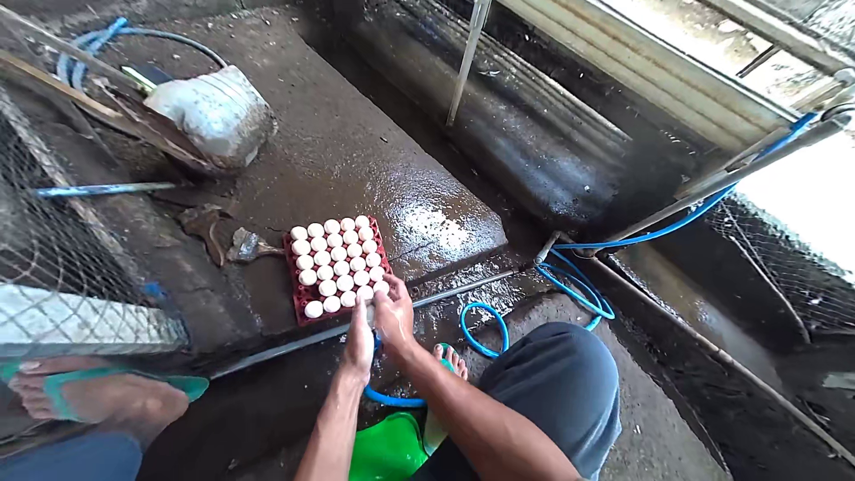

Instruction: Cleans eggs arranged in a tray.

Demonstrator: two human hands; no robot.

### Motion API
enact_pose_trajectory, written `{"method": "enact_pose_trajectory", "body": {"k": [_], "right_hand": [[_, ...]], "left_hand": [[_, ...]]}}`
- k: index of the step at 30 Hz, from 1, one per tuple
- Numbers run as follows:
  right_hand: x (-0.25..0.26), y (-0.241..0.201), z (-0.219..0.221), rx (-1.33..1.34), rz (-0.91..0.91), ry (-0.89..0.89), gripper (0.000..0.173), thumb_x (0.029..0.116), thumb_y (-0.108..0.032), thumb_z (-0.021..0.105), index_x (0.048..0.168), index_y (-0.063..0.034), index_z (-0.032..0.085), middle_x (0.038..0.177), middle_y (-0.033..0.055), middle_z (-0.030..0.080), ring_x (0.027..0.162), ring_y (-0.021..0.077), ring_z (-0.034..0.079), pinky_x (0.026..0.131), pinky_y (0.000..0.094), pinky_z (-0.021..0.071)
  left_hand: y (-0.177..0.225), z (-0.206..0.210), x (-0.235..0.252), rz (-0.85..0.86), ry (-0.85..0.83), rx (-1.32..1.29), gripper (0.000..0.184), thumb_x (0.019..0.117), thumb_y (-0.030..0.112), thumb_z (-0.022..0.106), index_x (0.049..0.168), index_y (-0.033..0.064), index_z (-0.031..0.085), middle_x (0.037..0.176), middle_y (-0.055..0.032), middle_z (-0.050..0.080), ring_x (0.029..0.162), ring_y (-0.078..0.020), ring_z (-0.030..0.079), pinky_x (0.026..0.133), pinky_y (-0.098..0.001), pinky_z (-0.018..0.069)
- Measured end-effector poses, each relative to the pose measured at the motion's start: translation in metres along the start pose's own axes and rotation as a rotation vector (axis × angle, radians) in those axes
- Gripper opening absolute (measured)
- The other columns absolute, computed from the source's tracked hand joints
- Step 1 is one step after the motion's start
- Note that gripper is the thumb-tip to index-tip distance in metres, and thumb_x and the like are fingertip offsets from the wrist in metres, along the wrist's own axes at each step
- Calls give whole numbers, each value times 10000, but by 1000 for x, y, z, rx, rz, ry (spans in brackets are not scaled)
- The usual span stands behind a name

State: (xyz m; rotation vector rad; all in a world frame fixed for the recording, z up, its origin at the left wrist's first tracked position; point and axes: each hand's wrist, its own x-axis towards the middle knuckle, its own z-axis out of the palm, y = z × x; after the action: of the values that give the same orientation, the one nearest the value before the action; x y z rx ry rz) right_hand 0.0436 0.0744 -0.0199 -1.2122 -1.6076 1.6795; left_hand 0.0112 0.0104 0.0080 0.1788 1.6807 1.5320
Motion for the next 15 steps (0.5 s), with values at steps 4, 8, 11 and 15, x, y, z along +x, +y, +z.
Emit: {"method": "enact_pose_trajectory", "body": {"k": [4,8,11,15], "right_hand": [[-15,-1,2,-24,-163,-31,322,972,-92,543,1229,9,708,1519,224,494,1439,300,444,1178,440,376],[5,-1,-2,12,27,11,393,1000,-105,540,1371,20,574,1451,234,524,1329,300,521,1088,463,447],[-17,-4,2,-34,-116,-50,314,993,-109,550,1240,21,692,1483,229,525,1418,298,467,1164,441,395],[8,-2,-4,29,89,-3,409,980,-94,574,1378,1,567,1404,229,557,1257,309,565,1025,497,480]], "left_hand": [[1,-3,3,28,-12,-24,599,1122,395,129,1434,29,487,1377,-108,570,1245,-124,545,1064,-343,447],[-3,0,2,1,-16,-33,638,1115,422,93,1422,46,507,1330,-113,602,1179,-137,588,985,-352,496],[1,-2,1,74,4,-43,623,1120,358,85,1446,-32,445,1416,-165,523,1282,-149,513,1094,-342,413],[-6,1,3,31,30,66,650,1109,439,87,1370,63,548,1211,-78,645,1029,-84,625,816,-275,538]]}}
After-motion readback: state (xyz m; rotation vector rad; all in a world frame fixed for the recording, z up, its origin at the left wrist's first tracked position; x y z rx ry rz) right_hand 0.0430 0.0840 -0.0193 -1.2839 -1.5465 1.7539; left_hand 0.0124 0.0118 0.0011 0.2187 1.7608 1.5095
